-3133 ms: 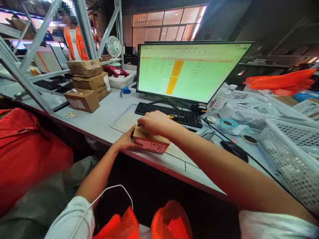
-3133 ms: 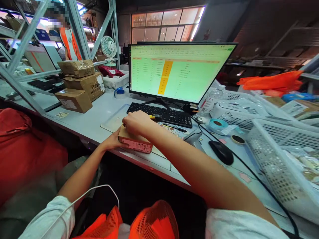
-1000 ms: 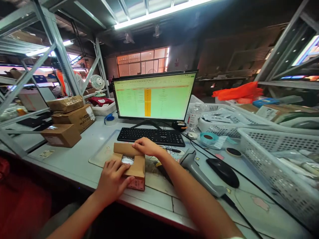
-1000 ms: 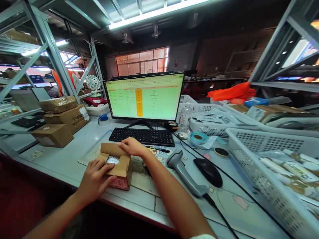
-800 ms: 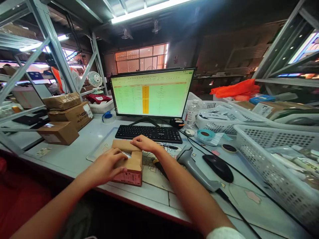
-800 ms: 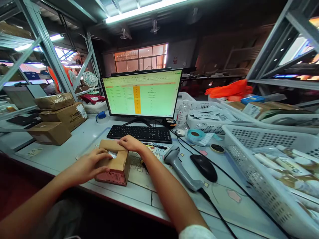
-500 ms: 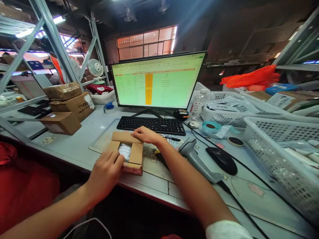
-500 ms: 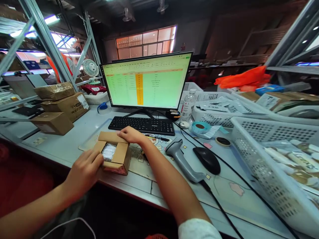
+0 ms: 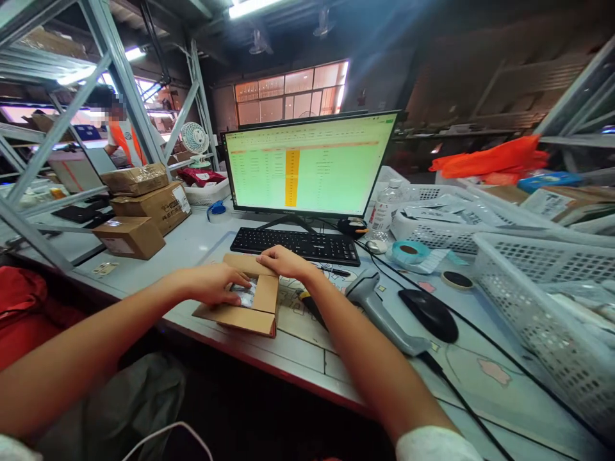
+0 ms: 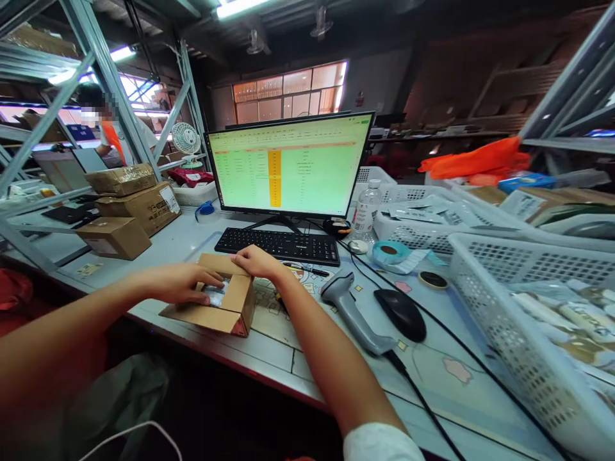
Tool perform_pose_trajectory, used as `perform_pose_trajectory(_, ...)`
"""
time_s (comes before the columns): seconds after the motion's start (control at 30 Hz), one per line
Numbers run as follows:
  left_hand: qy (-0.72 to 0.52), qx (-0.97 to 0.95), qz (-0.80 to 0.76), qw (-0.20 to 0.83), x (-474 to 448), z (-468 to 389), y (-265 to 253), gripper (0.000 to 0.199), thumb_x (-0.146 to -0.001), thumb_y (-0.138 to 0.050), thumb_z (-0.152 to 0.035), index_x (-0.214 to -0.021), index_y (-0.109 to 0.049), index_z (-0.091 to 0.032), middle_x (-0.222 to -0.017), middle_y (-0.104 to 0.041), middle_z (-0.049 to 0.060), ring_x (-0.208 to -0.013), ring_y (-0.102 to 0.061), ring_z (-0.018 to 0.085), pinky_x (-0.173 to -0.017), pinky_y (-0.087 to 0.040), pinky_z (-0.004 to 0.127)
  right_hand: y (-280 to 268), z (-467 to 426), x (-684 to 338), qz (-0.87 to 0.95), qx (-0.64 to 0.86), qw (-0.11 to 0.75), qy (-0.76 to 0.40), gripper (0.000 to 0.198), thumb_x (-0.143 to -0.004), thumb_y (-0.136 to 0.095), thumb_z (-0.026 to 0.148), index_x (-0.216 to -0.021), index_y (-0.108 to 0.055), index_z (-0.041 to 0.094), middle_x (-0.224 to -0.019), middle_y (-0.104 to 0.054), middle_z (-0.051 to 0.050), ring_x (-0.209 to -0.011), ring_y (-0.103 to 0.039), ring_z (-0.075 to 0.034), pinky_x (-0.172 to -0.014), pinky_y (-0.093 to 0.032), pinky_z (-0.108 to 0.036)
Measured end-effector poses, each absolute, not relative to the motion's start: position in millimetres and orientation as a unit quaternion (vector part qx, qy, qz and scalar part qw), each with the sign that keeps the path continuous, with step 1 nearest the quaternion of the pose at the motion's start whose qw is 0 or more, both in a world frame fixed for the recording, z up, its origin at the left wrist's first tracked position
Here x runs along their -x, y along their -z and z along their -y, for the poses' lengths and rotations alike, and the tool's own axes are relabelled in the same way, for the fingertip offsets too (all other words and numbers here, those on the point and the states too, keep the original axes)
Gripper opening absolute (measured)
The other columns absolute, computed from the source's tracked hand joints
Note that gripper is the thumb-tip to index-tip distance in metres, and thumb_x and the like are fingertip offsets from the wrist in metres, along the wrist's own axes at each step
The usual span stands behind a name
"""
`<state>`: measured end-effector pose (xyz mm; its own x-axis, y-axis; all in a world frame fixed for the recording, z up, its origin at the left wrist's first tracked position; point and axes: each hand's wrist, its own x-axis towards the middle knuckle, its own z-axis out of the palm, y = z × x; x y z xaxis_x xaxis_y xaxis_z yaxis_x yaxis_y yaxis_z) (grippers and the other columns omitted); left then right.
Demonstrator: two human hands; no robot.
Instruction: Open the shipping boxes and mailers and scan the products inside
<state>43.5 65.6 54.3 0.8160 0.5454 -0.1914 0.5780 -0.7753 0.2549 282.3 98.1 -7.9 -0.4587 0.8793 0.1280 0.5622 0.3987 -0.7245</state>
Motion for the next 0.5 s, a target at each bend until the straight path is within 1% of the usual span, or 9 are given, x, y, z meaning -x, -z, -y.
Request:
perform_pose_trajectory(0.07, 0.08, -0.941, -0.309, 0.115, -56.9, -70.6, -53.6, 0.036, -0.084, -0.07, -0.026, -0.119, -0.075, -0.028, -0.117, -0.076, 0.005, -0.102, -0.072, 0.025, -0.089, -0.053, 0.03, 9.1, -99.0, -282.8, 0.791, 0.46, 0.259, -0.31, 0.044, -0.091, -0.043, 0.052, -0.065, -0.049, 0.017, -0.065, -0.038, 0.003, -0.063, -0.033, -0.011, -0.059, -0.023, -0.027)
perform_pose_trajectory(0.13, 0.108, -0.939, -0.324, 0.045, -70.7, -66.8, -51.9, 0.036, -0.081, -0.07, -0.021, -0.117, -0.076, -0.027, -0.111, -0.077, 0.007, -0.095, -0.073, 0.026, -0.084, -0.053, 0.031, 10.6, -100.8, -283.2, 0.788, 0.462, 0.262, -0.311, 0.042, -0.092, -0.044, 0.047, -0.064, -0.048, 0.017, -0.064, -0.037, 0.003, -0.063, -0.033, -0.01, -0.059, -0.023, -0.027)
perform_pose_trajectory(0.2, 0.14, -0.934, -0.328, -0.028, -83.3, -59.5, -51.7, 0.032, -0.081, -0.067, -0.017, -0.111, -0.077, -0.021, -0.107, -0.077, 0.011, -0.094, -0.073, 0.03, -0.081, -0.055, 0.035, 11.3, -101.9, -283.1, 0.785, 0.466, 0.264, -0.311, 0.041, -0.094, -0.044, 0.044, -0.063, -0.048, 0.017, -0.063, -0.036, 0.003, -0.062, -0.033, -0.01, -0.058, -0.023, -0.026)
perform_pose_trajectory(0.27, 0.17, -0.929, -0.321, -0.077, -93.0, -54.4, -52.7, 0.026, -0.081, -0.065, -0.014, -0.104, -0.078, -0.014, -0.104, -0.077, 0.016, -0.094, -0.073, 0.034, -0.08, -0.056, 0.04, 10.0, -100.5, -281.4, 0.784, 0.475, 0.258, -0.305, 0.042, -0.096, -0.044, 0.041, -0.063, -0.051, 0.016, -0.062, -0.039, 0.003, -0.062, -0.034, -0.011, -0.058, -0.025, -0.026)
perform_pose_trajectory(0.33, 0.19, -0.927, -0.309, -0.095, -97.2, -54.9, -52.9, 0.022, -0.079, -0.068, -0.014, -0.098, -0.078, -0.011, -0.102, -0.076, 0.019, -0.095, -0.073, 0.037, -0.079, -0.057, 0.043, 5.0, -94.4, -277.3, 0.787, 0.476, 0.285, -0.272, 0.032, -0.095, -0.05, 0.034, -0.072, -0.061, 0.014, -0.069, -0.052, 0.001, -0.067, -0.043, -0.012, -0.063, -0.033, -0.025)
perform_pose_trajectory(0.4, 0.183, -0.932, -0.299, -0.091, -94.9, -60.8, -50.4, 0.026, -0.075, -0.073, -0.015, -0.1, -0.077, -0.01, -0.102, -0.075, 0.02, -0.094, -0.072, 0.039, -0.078, -0.058, 0.044, -4.6, -82.5, -270.4, 0.794, 0.457, 0.355, -0.186, 0.015, -0.09, -0.057, 0.023, -0.09, -0.069, 0.013, -0.089, -0.065, -0.005, -0.083, -0.054, -0.016, -0.076, -0.041, -0.027)
perform_pose_trajectory(0.43, 0.169, -0.936, -0.298, -0.085, -91.6, -64.9, -47.9, 0.028, -0.073, -0.073, -0.015, -0.101, -0.077, -0.01, -0.102, -0.075, 0.02, -0.093, -0.073, 0.038, -0.077, -0.058, 0.044, -11.1, -74.5, -266.5, 0.799, 0.44, 0.388, -0.135, 0.014, -0.087, -0.059, 0.018, -0.095, -0.07, 0.014, -0.098, -0.067, -0.008, -0.091, -0.056, -0.018, -0.083, -0.042, -0.029)
perform_pose_trajectory(0.47, 0.139, -0.942, -0.298, -0.074, -87.4, -68.9, -44.9, 0.03, -0.071, -0.073, -0.014, -0.101, -0.077, -0.011, -0.102, -0.075, 0.019, -0.09, -0.073, 0.038, -0.076, -0.058, 0.043, -18.5, -65.6, -262.7, 0.806, 0.422, 0.403, -0.096, 0.016, -0.085, -0.06, 0.014, -0.097, -0.071, 0.015, -0.101, -0.068, -0.009, -0.095, -0.056, -0.018, -0.086, -0.042, -0.029)
perform_pose_trajectory(0.5, 0.107, -0.947, -0.296, -0.061, -82.8, -72.5, -41.6, 0.029, -0.07, -0.073, -0.012, -0.099, -0.077, -0.012, -0.101, -0.075, 0.018, -0.087, -0.073, 0.036, -0.076, -0.059, 0.042, -26.4, -56.2, -259.6, 0.819, 0.406, 0.396, -0.081, 0.016, -0.084, -0.06, 0.013, -0.095, -0.071, 0.015, -0.098, -0.068, -0.008, -0.093, -0.057, -0.018, -0.085, -0.042, -0.029)
